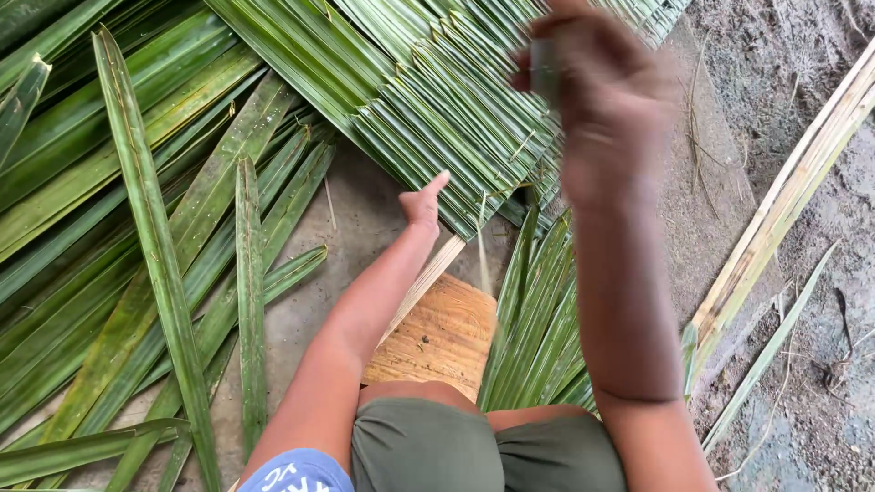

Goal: Weaving palm leaves onto a wooden frame to create a thatched panel

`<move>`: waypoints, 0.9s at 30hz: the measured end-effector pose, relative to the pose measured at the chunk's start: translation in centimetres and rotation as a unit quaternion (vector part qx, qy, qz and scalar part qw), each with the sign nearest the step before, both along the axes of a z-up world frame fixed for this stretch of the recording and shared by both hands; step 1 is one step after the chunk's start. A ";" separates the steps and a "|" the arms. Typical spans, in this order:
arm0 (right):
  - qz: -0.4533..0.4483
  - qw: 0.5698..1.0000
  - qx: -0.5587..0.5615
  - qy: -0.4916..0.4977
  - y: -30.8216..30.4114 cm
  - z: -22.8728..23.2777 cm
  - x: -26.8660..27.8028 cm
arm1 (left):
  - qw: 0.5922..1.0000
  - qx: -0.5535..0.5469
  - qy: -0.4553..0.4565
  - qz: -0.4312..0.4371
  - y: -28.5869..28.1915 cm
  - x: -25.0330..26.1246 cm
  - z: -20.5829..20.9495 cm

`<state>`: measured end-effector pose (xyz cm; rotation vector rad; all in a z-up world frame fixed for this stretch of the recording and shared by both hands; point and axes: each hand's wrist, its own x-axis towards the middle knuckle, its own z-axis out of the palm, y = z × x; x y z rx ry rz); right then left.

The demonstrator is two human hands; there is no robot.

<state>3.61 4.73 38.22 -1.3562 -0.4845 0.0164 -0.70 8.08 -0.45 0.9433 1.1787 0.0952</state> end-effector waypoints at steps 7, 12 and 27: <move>0.003 0.967 -0.254 -0.005 4.1 -19.7 4.6 | 0.980 -0.093 -0.132 0.113 1.6 0.8 2.2; -0.091 0.922 -0.376 -0.024 0.8 -27.4 6.0 | 0.998 -0.017 -0.004 0.060 1.6 2.3 3.6; -0.080 0.811 -0.557 -0.157 -1.5 -34.4 5.5 | 0.986 0.022 -0.120 0.110 0.1 2.3 1.5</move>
